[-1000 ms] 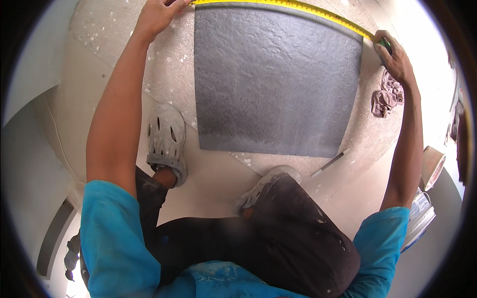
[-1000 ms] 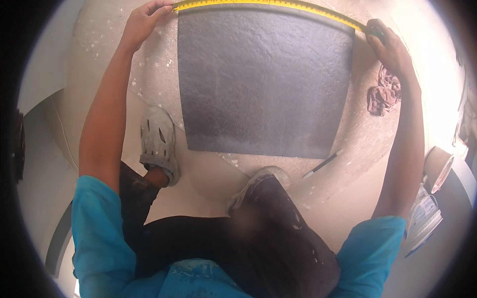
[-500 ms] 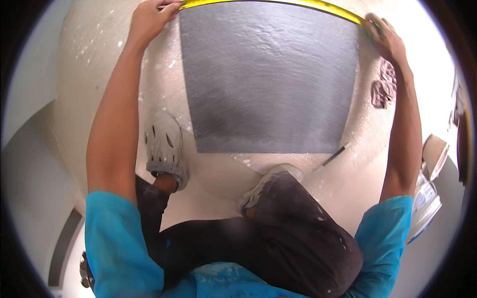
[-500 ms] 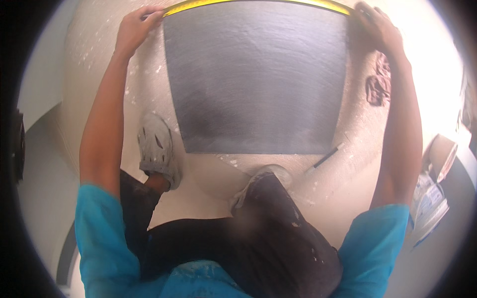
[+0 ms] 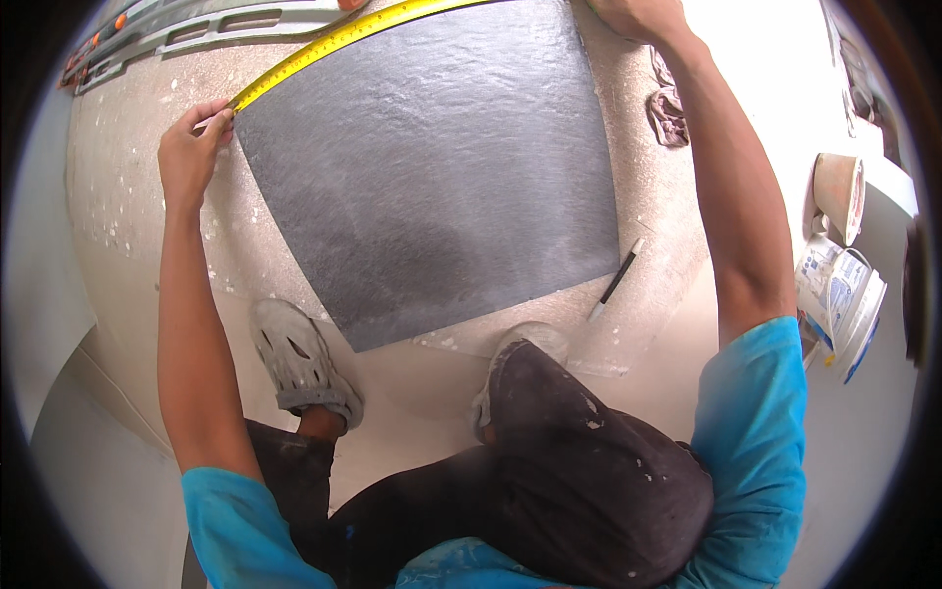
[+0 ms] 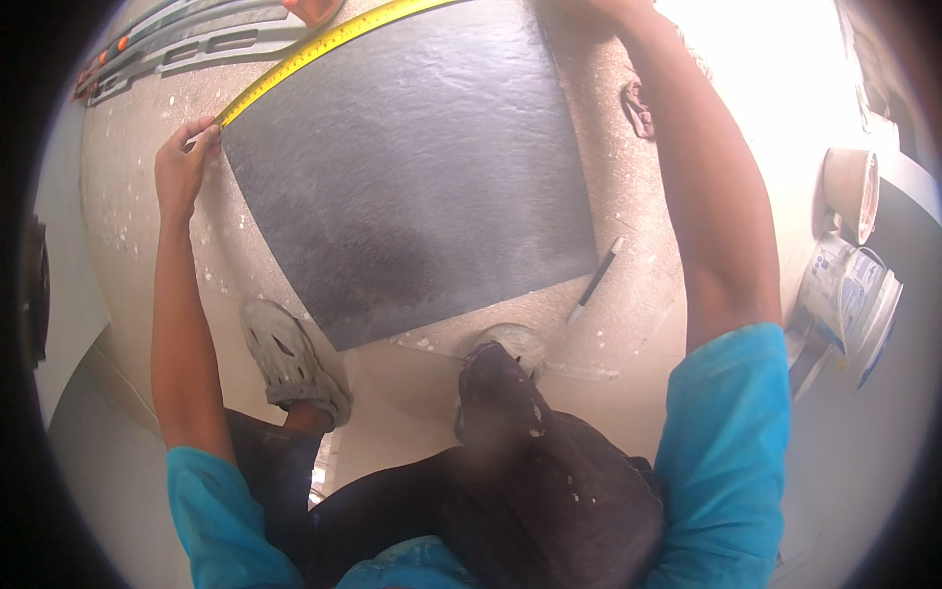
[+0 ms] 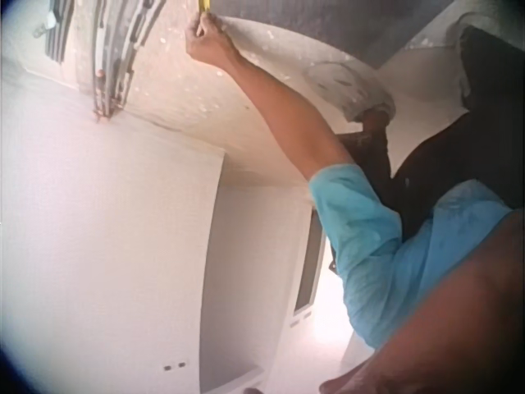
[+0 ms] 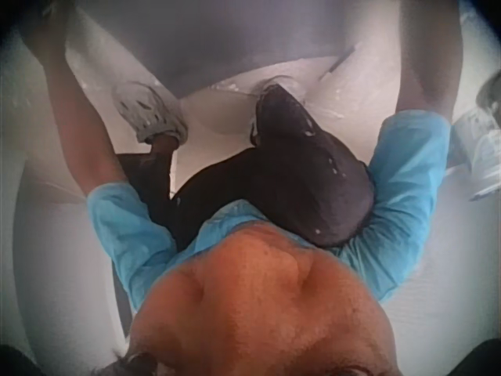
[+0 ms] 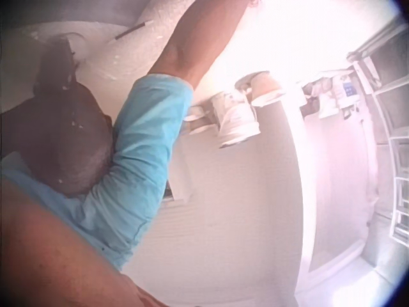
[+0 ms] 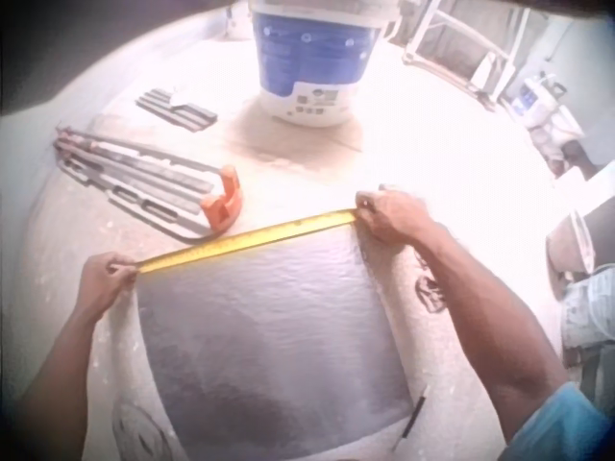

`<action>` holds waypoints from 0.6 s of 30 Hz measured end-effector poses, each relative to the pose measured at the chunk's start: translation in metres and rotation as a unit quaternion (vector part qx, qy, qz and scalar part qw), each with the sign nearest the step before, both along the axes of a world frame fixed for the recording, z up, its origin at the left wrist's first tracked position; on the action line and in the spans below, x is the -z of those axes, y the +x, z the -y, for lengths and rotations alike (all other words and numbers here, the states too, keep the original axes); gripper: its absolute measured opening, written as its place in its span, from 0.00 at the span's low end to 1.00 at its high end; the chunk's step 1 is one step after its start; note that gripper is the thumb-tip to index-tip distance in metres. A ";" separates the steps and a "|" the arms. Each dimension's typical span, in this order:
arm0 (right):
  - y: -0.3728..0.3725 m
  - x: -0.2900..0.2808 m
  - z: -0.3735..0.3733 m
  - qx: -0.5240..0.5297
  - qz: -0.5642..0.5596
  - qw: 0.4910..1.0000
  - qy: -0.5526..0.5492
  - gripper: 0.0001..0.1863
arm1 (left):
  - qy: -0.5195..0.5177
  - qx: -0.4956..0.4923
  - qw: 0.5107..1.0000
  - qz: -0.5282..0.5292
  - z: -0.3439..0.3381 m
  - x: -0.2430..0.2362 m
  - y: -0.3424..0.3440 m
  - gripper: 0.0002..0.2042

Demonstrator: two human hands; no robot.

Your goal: The person measures and marks a dark gray tile using a tape measure and marker, then wipes it with a cloth. They use a manual tile cutter to score and snap the tile, carry it to a tiled floor area, and place it into position alongside existing tiles.

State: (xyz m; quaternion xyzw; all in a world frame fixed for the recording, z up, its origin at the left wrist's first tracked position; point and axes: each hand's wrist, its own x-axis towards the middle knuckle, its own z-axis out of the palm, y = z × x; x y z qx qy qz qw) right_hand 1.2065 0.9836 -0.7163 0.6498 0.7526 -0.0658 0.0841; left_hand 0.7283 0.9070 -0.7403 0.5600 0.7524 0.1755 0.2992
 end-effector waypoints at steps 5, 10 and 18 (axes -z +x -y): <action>-0.007 -0.003 0.006 0.033 0.011 0.999 -0.004 0.16 | 0.006 -0.001 1.000 -0.003 0.000 -0.001 0.004 0.11; -0.010 -0.003 0.013 0.050 0.010 0.999 0.008 0.16 | 0.007 0.000 1.000 -0.011 0.001 -0.002 0.004 0.11; -0.004 -0.015 0.033 0.017 -0.044 0.999 0.020 0.15 | 0.036 0.091 0.991 -0.096 0.010 0.000 -0.017 0.14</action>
